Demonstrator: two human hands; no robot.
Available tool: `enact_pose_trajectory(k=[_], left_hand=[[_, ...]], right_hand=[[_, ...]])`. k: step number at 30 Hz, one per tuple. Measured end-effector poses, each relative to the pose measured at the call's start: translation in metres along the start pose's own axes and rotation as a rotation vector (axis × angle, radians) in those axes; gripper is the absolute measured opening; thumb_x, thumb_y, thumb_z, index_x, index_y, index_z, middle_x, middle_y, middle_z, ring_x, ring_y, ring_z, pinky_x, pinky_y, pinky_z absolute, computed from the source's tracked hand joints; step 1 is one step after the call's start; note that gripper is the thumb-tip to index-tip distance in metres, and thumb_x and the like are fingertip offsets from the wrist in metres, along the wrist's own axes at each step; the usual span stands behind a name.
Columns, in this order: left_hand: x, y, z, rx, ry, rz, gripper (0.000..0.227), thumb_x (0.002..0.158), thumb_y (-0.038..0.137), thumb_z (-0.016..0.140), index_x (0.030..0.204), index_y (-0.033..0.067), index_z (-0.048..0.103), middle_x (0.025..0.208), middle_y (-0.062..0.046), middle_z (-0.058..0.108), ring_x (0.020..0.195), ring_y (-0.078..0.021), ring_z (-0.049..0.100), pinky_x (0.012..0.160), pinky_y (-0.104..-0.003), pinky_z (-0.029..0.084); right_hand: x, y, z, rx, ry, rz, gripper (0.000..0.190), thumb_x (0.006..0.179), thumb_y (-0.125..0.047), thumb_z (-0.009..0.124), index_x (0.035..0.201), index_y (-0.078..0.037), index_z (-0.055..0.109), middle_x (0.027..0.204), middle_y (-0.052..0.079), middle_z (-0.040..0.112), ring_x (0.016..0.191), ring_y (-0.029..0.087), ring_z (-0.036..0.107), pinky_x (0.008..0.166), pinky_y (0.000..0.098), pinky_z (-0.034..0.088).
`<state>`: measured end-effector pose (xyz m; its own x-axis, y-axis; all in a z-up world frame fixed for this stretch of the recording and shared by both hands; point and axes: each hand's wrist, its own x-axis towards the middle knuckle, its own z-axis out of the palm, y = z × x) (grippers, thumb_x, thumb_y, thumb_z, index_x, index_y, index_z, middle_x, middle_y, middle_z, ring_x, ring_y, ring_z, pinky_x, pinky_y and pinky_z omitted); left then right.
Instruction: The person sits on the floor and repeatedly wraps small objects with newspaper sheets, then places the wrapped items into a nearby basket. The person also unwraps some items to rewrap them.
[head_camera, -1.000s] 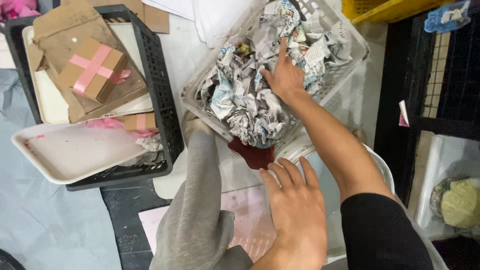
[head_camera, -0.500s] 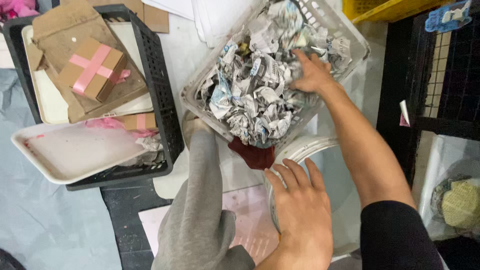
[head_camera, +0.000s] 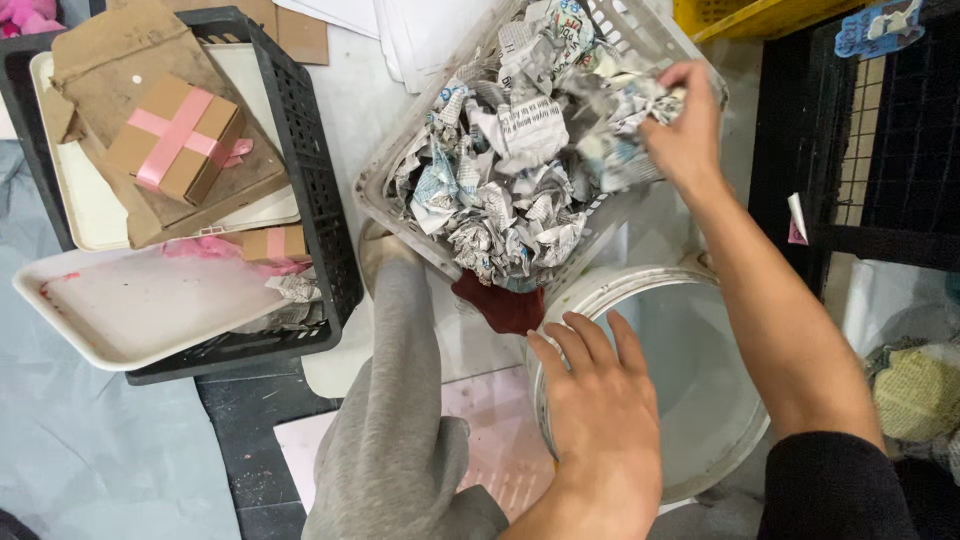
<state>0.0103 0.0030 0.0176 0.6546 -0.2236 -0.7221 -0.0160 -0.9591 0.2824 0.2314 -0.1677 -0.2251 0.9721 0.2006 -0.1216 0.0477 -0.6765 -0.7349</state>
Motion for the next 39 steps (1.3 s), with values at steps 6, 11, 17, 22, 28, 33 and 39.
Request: enact_pose_trajectory(k=[6,11,17,22,28,33,39], left_hand=[[-0.001,0.000,-0.002,-0.005,0.042,-0.002,0.076,0.091,0.029,0.053,0.152,-0.0057,0.026,0.150,-0.036,0.039,0.136,-0.0560,0.037,0.112,-0.069,0.021],[0.000,0.007,-0.002,-0.055,0.087,-0.009,0.071,0.093,0.028,0.053,0.151,-0.0043,0.030,0.150,-0.036,0.041,0.136,-0.0542,0.040,0.111,-0.068,0.024],[-0.002,0.002,0.000,-0.021,-0.028,0.064,0.083,0.087,0.032,0.060,0.151,-0.0078,0.026,0.149,-0.039,0.038,0.136,-0.0573,0.037,0.110,-0.069,0.023],[-0.001,-0.001,-0.005,-0.056,0.038,0.013,0.078,0.090,0.030,0.058,0.152,-0.0052,0.026,0.151,-0.037,0.038,0.137,-0.0570,0.037,0.111,-0.070,0.023],[-0.008,-0.001,-0.007,-0.041,-0.016,0.073,0.084,0.088,0.032,0.061,0.151,-0.0081,0.023,0.150,-0.039,0.036,0.137,-0.0582,0.034,0.110,-0.070,0.021],[-0.012,-0.006,-0.012,-0.063,0.002,0.068,0.086,0.086,0.032,0.063,0.152,-0.0084,0.025,0.149,-0.039,0.037,0.136,-0.0579,0.036,0.111,-0.069,0.023],[-0.011,-0.003,-0.006,-0.044,0.054,0.048,0.078,0.090,0.030,0.058,0.153,-0.0048,0.028,0.147,-0.037,0.041,0.135,-0.0563,0.039,0.111,-0.069,0.024]], right_hand=[[-0.045,-0.053,0.009,-0.323,-0.165,-0.445,0.100,0.059,-0.004,0.087,0.146,-0.004,0.037,0.138,0.030,0.033,0.138,0.048,0.032,0.118,0.0596,0.029],[-0.063,-0.063,0.054,-0.155,-0.543,-0.386,0.114,0.077,-0.032,0.097,0.159,0.001,0.024,0.157,0.039,0.027,0.144,0.054,0.028,0.116,0.0610,0.026],[-0.048,-0.044,0.066,-0.091,-0.530,-0.134,0.091,0.078,-0.034,0.091,0.146,0.004,0.046,0.121,0.027,0.066,0.105,0.032,0.066,0.093,0.0428,0.051],[-0.053,-0.045,0.065,-0.174,-0.575,0.158,0.047,0.082,-0.031,0.088,0.117,-0.004,0.072,0.101,0.014,0.075,0.082,0.025,0.063,0.075,0.0394,0.051],[-0.057,-0.041,0.057,0.467,-0.439,0.059,0.032,0.097,-0.006,0.076,0.126,-0.002,0.065,0.116,0.008,0.074,0.100,0.013,0.070,0.086,0.0279,0.059],[-0.063,-0.068,0.048,0.642,-0.341,0.366,0.035,0.096,-0.013,0.065,0.127,-0.007,0.051,0.109,0.008,0.071,0.078,0.020,0.073,0.057,0.0348,0.061],[-0.067,-0.087,0.064,0.451,-0.572,0.127,0.038,0.106,-0.024,0.062,0.137,-0.005,0.053,0.118,0.008,0.070,0.087,0.015,0.074,0.069,0.0306,0.063]])
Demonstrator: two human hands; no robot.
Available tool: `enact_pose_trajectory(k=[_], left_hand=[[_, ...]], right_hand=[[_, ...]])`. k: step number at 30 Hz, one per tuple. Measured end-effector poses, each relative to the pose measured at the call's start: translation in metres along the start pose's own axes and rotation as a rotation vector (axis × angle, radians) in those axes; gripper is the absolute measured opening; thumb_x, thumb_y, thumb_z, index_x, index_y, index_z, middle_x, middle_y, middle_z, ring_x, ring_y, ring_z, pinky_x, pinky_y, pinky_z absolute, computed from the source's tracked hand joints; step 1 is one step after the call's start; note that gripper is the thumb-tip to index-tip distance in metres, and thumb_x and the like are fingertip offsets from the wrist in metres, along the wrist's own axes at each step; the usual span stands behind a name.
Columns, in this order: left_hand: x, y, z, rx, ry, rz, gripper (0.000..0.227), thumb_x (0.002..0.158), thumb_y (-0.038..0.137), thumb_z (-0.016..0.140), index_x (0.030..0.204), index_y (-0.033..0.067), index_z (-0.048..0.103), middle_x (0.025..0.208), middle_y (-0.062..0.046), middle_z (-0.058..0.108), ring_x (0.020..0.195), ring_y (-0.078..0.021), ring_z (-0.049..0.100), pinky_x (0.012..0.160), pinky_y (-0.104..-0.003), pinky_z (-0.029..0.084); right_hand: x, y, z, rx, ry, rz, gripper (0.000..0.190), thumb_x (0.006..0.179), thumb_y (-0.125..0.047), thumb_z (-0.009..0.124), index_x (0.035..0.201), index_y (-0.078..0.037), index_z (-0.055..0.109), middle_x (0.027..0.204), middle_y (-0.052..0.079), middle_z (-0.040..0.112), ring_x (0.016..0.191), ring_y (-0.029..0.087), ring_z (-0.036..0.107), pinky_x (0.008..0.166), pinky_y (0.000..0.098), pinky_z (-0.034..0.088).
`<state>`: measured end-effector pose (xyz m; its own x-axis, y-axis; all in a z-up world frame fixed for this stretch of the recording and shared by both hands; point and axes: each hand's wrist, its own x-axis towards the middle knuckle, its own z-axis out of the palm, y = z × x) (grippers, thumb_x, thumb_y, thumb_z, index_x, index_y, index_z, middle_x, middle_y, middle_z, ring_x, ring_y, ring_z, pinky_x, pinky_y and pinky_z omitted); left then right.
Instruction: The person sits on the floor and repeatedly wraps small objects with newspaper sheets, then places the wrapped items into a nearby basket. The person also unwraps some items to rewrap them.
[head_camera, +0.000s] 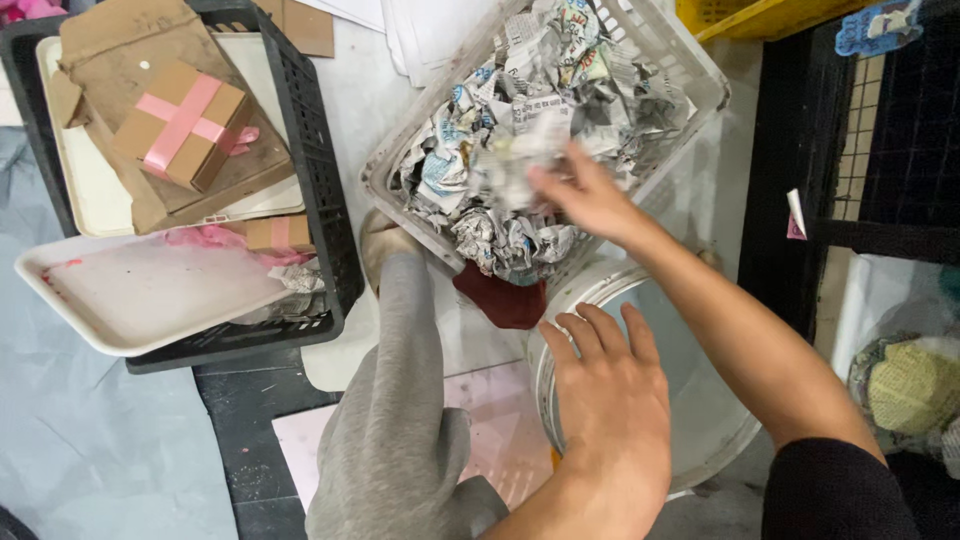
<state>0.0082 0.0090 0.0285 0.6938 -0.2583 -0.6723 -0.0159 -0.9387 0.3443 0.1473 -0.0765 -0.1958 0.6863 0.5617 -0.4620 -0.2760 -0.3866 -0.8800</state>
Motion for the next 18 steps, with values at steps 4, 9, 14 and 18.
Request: enact_pose_trajectory(k=[4,9,14,18], left_hand=[[0.001,0.000,0.004,0.005,-0.001,0.004,0.078,0.088,0.029,0.059,0.151,-0.0052,0.029,0.147,-0.036,0.042,0.135,-0.0558,0.039,0.111,-0.068,0.024],[0.000,-0.005,0.010,0.006,0.005,-0.021,0.076,0.088,0.030,0.058,0.150,-0.0041,0.029,0.149,-0.036,0.040,0.136,-0.0560,0.038,0.111,-0.068,0.023],[0.008,-0.001,0.011,-0.016,0.002,-0.039,0.080,0.088,0.027,0.058,0.155,-0.0028,0.028,0.150,-0.036,0.039,0.137,-0.0564,0.036,0.111,-0.070,0.021],[0.014,0.010,0.015,0.033,-0.054,-0.009,0.086,0.083,0.027,0.060,0.156,-0.0031,0.025,0.151,-0.036,0.037,0.137,-0.0557,0.035,0.110,-0.069,0.021]], right_hand=[[0.015,0.022,-0.021,-0.232,-0.036,0.103,0.038,0.094,-0.018,0.060,0.130,-0.008,0.069,0.114,0.007,0.075,0.075,0.015,0.070,0.065,0.0326,0.059],[0.042,0.033,-0.089,-0.416,0.434,0.296,0.045,0.100,-0.036,0.055,0.136,-0.010,0.062,0.111,0.007,0.072,0.074,0.010,0.065,0.072,0.0315,0.057],[0.057,0.055,-0.018,-0.414,-0.029,0.599,0.075,0.101,-0.054,0.043,0.160,-0.013,0.022,0.168,0.015,0.013,0.150,0.035,0.025,0.116,0.0527,0.029],[0.065,0.077,0.031,-0.345,-0.194,0.422,0.085,0.105,-0.058,0.040,0.159,-0.003,0.004,0.166,0.020,0.009,0.153,0.033,0.018,0.123,0.0454,0.019]])
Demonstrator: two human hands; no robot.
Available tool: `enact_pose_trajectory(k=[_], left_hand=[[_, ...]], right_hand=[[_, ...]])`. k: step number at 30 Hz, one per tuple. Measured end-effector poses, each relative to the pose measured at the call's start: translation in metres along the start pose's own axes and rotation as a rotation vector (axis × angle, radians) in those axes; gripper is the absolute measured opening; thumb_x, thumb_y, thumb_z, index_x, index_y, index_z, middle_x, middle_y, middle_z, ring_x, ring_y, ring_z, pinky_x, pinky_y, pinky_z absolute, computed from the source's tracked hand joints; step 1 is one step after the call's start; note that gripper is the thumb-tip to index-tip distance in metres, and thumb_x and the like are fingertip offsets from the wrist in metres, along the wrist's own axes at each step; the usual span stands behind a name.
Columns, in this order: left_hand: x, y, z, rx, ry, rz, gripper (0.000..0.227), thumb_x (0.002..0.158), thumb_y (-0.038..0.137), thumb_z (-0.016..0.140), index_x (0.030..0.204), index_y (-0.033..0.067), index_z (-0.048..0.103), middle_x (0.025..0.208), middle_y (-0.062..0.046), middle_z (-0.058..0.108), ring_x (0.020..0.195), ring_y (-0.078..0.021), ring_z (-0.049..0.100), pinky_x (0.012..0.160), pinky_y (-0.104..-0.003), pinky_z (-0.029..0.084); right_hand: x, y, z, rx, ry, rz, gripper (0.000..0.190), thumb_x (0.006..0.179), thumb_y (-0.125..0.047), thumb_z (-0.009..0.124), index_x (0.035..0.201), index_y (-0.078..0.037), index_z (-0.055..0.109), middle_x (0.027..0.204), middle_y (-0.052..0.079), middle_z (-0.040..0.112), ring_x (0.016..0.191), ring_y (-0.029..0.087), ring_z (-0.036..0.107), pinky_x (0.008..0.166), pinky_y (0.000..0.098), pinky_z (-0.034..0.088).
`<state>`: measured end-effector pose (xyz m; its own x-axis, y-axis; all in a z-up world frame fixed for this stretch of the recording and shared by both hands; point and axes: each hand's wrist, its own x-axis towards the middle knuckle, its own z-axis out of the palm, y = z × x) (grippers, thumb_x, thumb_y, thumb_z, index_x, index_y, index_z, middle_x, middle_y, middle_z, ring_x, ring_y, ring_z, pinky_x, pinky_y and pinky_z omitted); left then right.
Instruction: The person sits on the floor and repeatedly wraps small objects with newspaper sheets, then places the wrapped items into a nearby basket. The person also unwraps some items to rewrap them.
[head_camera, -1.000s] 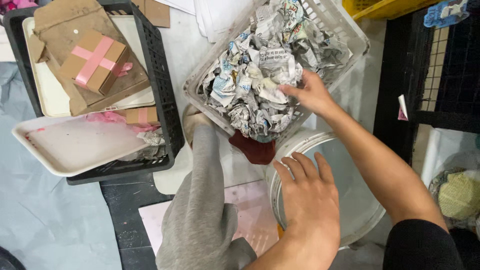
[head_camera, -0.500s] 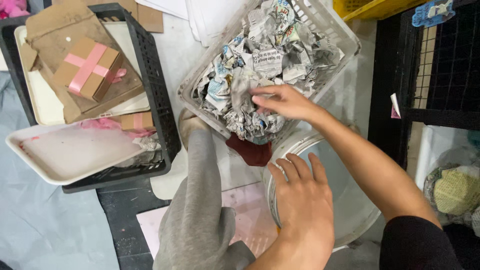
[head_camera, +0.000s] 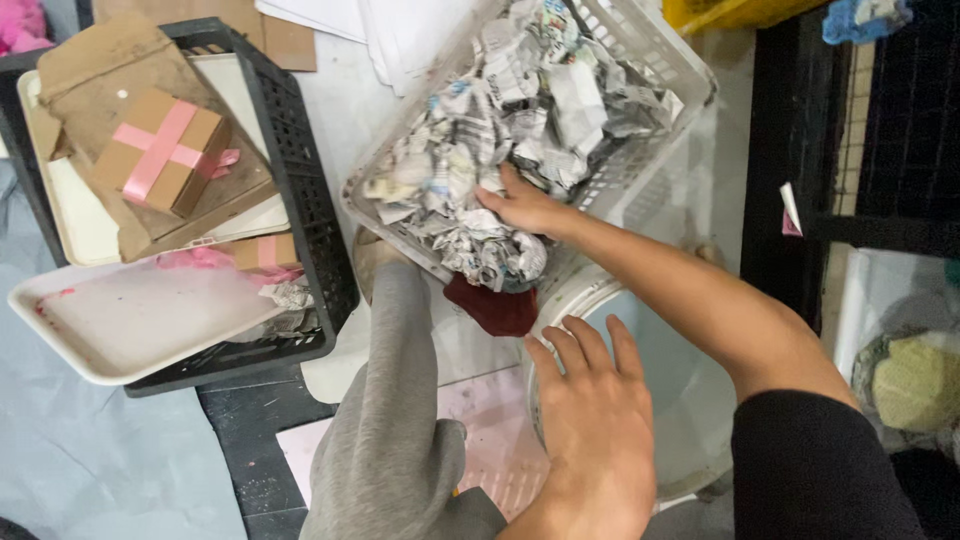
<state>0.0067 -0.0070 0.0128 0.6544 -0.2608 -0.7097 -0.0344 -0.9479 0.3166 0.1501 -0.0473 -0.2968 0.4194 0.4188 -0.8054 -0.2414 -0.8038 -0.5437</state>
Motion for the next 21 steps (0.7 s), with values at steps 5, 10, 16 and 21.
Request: enact_pose_trajectory(k=[5,10,16,21], left_hand=[[0.009,0.007,0.007,-0.001,0.065,-0.030,0.077,0.089,0.026,0.056,0.156,-0.0005,0.029,0.150,-0.035,0.039,0.137,-0.0550,0.038,0.111,-0.069,0.021],[0.014,0.013,0.017,0.005,0.009,-0.004,0.077,0.086,0.025,0.055,0.153,-0.0019,0.029,0.151,-0.036,0.038,0.137,-0.0549,0.037,0.110,-0.070,0.020],[0.017,0.015,0.025,0.012,0.064,-0.021,0.075,0.087,0.027,0.053,0.155,0.0002,0.032,0.149,-0.034,0.041,0.136,-0.0545,0.039,0.110,-0.069,0.021],[0.017,0.003,0.026,0.001,0.052,-0.036,0.076,0.089,0.033,0.053,0.154,-0.0012,0.032,0.148,-0.036,0.041,0.135,-0.0554,0.037,0.110,-0.070,0.021]], right_hand=[[0.017,0.020,-0.018,0.190,0.213,0.142,0.066,0.106,-0.042,0.041,0.157,-0.003,0.029,0.157,0.023,0.040,0.141,0.033,0.045,0.116,0.0411,0.036],[0.031,0.048,-0.073,0.123,0.216,0.297,0.042,0.097,-0.031,0.051,0.131,-0.009,0.061,0.128,0.018,0.066,0.107,0.031,0.069,0.083,0.0455,0.062],[0.054,0.120,-0.128,-0.527,0.356,0.234,0.039,0.087,-0.026,0.067,0.110,0.005,0.075,0.115,0.030,0.073,0.106,0.039,0.071,0.091,0.0426,0.056],[0.097,0.135,-0.104,-0.236,0.367,0.179,0.051,0.077,-0.030,0.076,0.114,0.005,0.070,0.116,0.027,0.068,0.098,0.036,0.066,0.083,0.0422,0.053]])
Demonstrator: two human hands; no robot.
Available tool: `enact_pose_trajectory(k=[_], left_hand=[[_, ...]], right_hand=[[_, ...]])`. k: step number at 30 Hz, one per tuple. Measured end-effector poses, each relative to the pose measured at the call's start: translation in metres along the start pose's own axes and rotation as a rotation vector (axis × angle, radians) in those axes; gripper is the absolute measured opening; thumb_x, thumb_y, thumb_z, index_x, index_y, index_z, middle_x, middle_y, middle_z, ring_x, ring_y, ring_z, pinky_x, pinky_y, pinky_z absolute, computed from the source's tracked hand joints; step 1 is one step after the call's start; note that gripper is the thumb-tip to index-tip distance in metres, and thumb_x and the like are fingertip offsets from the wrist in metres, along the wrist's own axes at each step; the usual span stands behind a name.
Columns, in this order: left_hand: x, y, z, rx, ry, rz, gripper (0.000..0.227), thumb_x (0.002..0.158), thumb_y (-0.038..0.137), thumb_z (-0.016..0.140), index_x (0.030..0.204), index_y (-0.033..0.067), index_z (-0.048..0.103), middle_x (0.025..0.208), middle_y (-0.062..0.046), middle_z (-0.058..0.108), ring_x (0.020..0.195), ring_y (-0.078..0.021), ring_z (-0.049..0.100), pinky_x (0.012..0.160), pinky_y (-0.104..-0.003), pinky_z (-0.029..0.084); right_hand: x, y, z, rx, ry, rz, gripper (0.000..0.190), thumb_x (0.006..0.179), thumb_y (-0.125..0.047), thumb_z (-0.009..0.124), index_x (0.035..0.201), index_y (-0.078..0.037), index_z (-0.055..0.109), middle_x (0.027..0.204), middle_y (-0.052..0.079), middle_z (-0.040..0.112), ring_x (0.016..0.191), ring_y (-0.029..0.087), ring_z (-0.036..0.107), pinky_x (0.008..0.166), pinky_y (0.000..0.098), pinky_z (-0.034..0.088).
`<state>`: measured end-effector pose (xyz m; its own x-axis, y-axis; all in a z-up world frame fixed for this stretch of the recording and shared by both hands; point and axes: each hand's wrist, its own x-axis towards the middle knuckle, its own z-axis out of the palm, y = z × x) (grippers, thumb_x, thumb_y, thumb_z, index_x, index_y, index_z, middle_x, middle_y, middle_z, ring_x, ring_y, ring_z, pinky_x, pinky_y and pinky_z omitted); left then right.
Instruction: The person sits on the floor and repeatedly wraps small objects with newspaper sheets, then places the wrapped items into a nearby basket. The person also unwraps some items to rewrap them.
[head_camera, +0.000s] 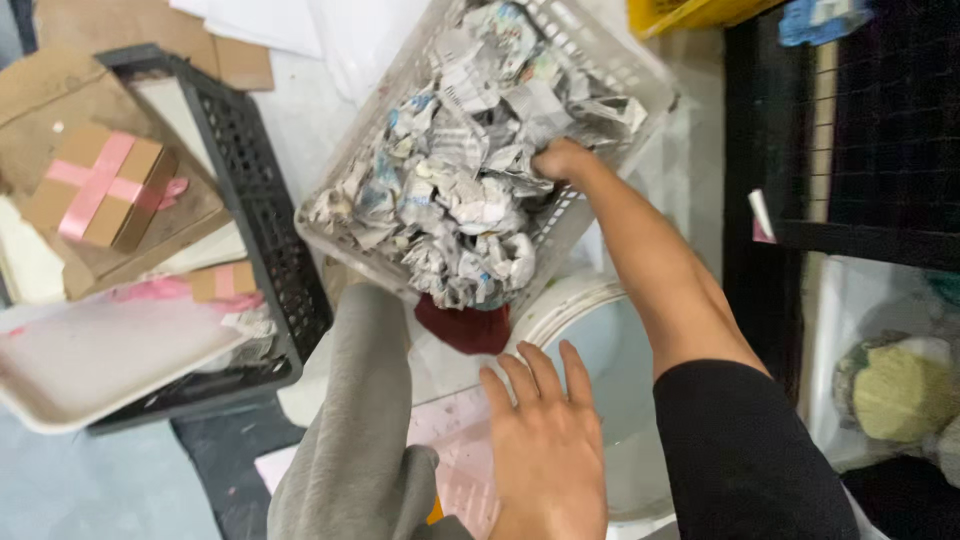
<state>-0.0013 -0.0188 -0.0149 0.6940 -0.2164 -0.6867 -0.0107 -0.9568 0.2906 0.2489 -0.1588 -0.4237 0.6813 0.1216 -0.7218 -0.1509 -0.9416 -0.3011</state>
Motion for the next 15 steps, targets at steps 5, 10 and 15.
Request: enact_pose_trajectory(k=[5,10,15], left_hand=[[-0.002,-0.006,0.005,-0.036,0.008,-0.023,0.078,0.089,0.038,0.057,0.152,-0.0009,0.034,0.148,-0.036,0.042,0.135,-0.0558,0.038,0.110,-0.070,0.022],[0.004,-0.007,0.007,-0.046,0.007,-0.007,0.080,0.088,0.040,0.059,0.152,-0.0010,0.034,0.148,-0.037,0.041,0.134,-0.0574,0.037,0.109,-0.071,0.021],[0.000,0.000,0.017,-0.044,0.026,0.006,0.081,0.087,0.040,0.059,0.153,-0.0001,0.035,0.147,-0.037,0.041,0.135,-0.0568,0.038,0.109,-0.071,0.021]], right_hand=[[0.006,-0.010,0.022,0.360,-0.125,0.243,0.054,0.083,-0.033,0.073,0.116,0.009,0.066,0.109,0.020,0.073,0.090,0.030,0.072,0.074,0.0454,0.056],[-0.006,-0.020,0.022,0.822,-0.107,0.111,0.053,0.078,-0.024,0.076,0.117,0.010,0.066,0.108,0.021,0.073,0.088,0.028,0.074,0.073,0.0408,0.059],[-0.021,-0.042,0.004,0.586,0.021,0.290,0.051,0.081,-0.020,0.074,0.119,0.012,0.063,0.113,0.021,0.072,0.095,0.028,0.074,0.078,0.0427,0.059]])
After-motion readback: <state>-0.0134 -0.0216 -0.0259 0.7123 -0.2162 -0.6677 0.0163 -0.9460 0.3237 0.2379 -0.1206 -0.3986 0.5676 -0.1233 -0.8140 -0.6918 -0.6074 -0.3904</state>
